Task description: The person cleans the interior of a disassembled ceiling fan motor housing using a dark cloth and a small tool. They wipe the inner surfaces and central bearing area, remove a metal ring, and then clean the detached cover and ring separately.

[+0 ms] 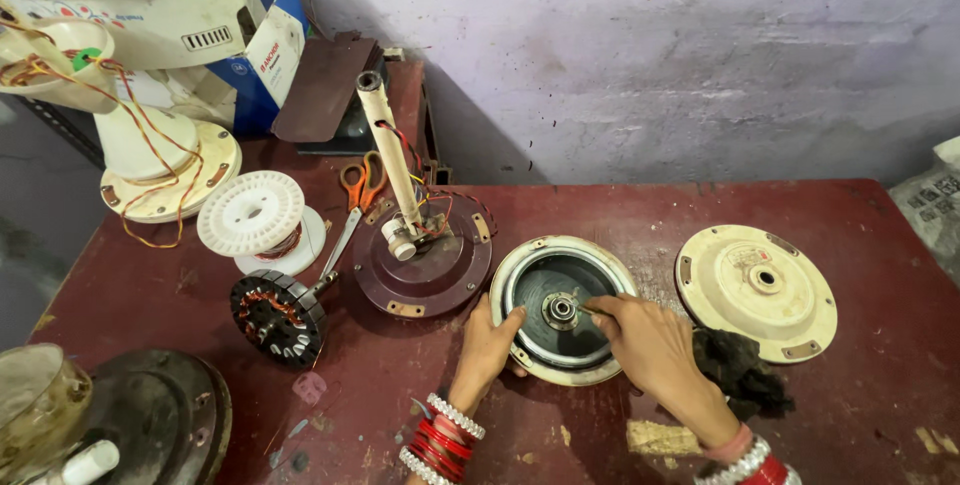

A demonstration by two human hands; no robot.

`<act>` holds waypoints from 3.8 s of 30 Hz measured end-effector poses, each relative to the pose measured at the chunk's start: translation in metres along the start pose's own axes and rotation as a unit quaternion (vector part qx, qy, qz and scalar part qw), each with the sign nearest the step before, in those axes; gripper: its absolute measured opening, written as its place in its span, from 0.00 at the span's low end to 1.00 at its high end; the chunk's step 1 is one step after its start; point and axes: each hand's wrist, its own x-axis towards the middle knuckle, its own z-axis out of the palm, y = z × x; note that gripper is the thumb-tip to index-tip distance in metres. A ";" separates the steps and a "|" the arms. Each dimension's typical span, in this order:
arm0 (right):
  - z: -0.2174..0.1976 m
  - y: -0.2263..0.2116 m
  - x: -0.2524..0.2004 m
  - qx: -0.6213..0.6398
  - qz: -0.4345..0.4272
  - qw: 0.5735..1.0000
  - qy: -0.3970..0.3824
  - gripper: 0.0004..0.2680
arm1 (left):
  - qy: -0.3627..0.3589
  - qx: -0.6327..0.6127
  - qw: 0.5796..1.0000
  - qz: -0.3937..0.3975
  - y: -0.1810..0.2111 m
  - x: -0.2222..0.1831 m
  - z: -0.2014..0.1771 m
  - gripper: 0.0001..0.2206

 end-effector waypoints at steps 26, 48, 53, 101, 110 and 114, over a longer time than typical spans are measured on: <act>0.015 -0.003 0.000 -0.203 -0.150 0.965 0.074 0.19 | -0.025 0.003 0.999 -0.027 0.012 -0.005 -0.004 0.19; -0.006 0.017 0.066 -0.301 -0.206 0.919 -0.147 0.16 | -0.067 -0.016 0.996 -0.051 0.012 0.003 -0.007 0.24; -0.023 0.020 0.071 -0.140 -0.187 0.967 -0.104 0.10 | -0.055 -0.013 0.998 -0.025 0.010 0.002 -0.006 0.22; -0.065 -0.008 -0.051 -0.086 0.130 0.968 -0.195 0.11 | -0.034 -0.039 0.999 -0.010 -0.007 0.007 -0.011 0.17; -0.068 -0.014 -0.014 -0.152 0.000 0.963 -0.222 0.06 | -0.042 -0.041 0.998 -0.006 -0.007 0.007 -0.011 0.17; -0.059 -0.027 0.006 -0.195 -0.069 0.950 -0.233 0.05 | -0.040 -0.044 0.998 -0.006 -0.005 0.006 -0.012 0.18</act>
